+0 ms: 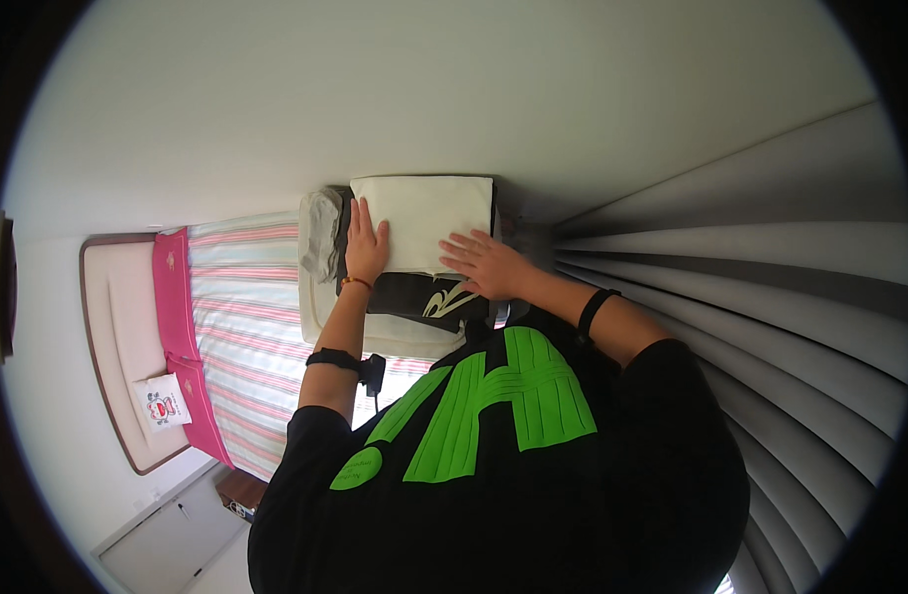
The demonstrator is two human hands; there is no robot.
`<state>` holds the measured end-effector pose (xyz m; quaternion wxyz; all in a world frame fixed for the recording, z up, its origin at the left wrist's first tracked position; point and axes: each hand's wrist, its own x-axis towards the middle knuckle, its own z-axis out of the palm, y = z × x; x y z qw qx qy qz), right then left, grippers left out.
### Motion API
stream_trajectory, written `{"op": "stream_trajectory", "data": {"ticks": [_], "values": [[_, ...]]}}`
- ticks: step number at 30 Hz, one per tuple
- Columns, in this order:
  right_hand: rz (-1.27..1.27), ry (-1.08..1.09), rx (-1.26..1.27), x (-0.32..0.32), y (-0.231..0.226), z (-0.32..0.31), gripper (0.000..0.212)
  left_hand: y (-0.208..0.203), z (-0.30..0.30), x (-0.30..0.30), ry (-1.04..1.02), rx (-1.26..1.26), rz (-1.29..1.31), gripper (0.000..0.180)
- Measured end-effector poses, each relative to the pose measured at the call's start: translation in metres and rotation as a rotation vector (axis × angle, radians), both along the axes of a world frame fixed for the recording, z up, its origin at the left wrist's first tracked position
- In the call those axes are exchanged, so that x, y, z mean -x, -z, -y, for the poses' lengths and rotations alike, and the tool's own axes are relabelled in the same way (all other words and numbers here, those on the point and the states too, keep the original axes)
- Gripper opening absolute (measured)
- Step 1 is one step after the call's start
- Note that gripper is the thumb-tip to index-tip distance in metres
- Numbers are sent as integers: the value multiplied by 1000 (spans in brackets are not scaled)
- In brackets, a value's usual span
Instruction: The person places pink pillows on a bed, moves a white pillow from a desk to the bed, and then places folded garments into a white storage box.
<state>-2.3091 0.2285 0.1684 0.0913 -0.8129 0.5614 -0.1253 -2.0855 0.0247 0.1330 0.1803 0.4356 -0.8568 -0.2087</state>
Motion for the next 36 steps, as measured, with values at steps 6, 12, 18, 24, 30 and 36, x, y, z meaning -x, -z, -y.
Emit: {"op": "stream_trajectory", "data": {"ticks": [6,12,18,24,30,36], "values": [[-45,-183,-12,-6,0,-10,50,24,1,-26,-80,-140,-68,62],[759,119,-293,8,-30,-16,14,32,-33,-85,-203,51,-118,48],[875,516,-157,74,-33,-35,23,-25,-108,-188,-710,-5,-269,39],[808,559,-265,75,-37,-46,27,-38,-208,-283,-948,-86,-297,38],[638,385,-464,1,-24,-57,24,16,-327,-313,-995,-368,-239,20],[370,-14,-529,-80,-21,-57,37,49,-437,-292,-719,-641,-143,21]]}}
